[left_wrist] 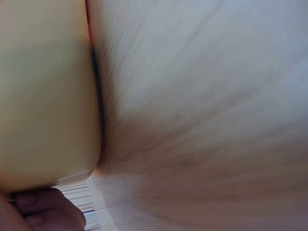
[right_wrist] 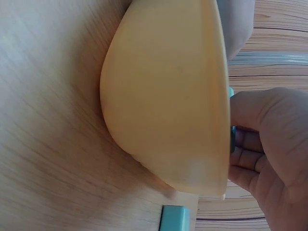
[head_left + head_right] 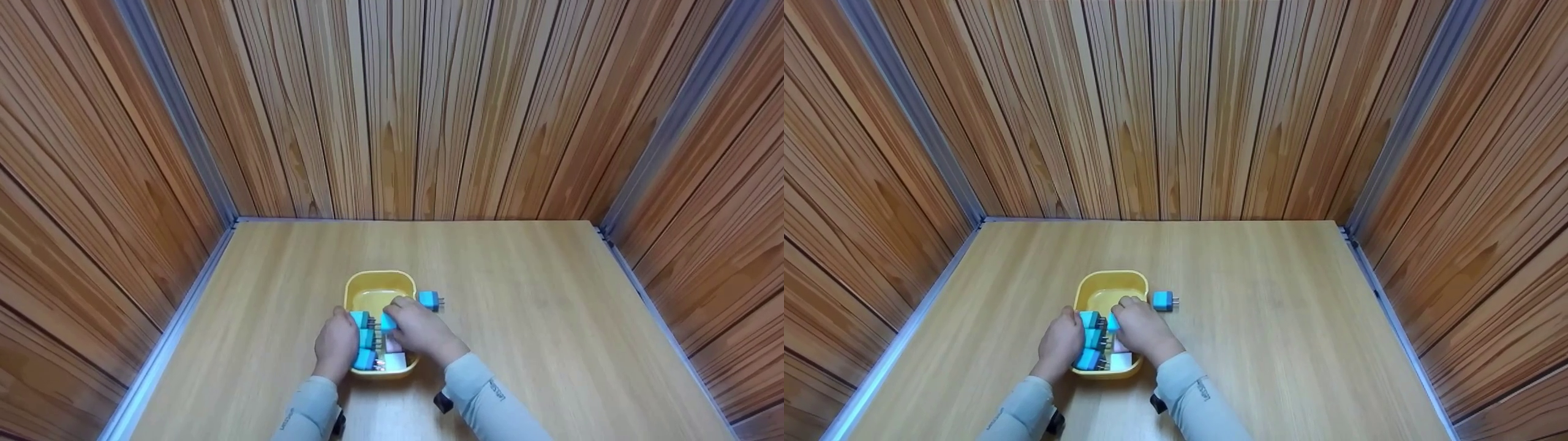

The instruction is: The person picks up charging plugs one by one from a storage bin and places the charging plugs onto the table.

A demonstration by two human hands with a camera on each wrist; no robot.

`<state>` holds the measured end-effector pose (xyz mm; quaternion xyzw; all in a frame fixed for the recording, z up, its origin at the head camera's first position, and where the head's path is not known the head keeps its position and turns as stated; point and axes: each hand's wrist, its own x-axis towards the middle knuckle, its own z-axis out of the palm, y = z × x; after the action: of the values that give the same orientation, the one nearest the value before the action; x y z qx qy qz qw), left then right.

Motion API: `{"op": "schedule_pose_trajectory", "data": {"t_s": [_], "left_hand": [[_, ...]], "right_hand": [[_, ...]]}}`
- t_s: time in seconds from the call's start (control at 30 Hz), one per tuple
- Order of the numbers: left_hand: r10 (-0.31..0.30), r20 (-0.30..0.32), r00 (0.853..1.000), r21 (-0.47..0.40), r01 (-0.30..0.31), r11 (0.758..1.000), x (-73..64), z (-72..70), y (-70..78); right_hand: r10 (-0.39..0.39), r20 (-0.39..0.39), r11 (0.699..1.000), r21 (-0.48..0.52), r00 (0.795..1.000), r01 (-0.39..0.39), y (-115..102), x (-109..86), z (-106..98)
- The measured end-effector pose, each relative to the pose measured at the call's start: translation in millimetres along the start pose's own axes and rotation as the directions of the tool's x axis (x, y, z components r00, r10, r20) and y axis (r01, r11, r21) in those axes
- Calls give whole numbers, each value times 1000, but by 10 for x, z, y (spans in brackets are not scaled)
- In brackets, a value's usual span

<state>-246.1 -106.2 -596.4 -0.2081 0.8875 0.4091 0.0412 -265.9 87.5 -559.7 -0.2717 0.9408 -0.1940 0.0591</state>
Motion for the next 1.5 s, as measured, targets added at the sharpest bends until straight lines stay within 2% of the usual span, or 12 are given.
{"op": "schedule_pose_trajectory", "data": {"t_s": [0.07,0.3,0.53,0.8,1.07,1.3,1.5], "left_hand": [[5,2,1000,3,-5,1000,3,-1,0],[63,-36,997,98,-59,993,19,11,2],[50,-27,998,75,-48,996,20,7,-5],[70,-31,997,80,-67,995,16,7,-4],[32,-14,999,58,-31,998,24,10,-7],[25,-6,1000,74,-25,997,21,4,-1],[14,2,1000,53,-14,999,8,1,-7]], "right_hand": [[4,-1,1000,0,1000,-4,-12,-17,-22],[6,-18,1000,0,1000,-6,-33,-56,-109],[-11,-40,999,-34,999,10,-24,-75,-195],[-3,-50,1000,-21,999,2,9,-125,-258],[13,-73,998,-53,997,-17,48,-147,-301],[0,-80,994,-110,997,-9,79,-137,-311],[26,-80,995,-96,996,-33,100,-165,-316]]}}
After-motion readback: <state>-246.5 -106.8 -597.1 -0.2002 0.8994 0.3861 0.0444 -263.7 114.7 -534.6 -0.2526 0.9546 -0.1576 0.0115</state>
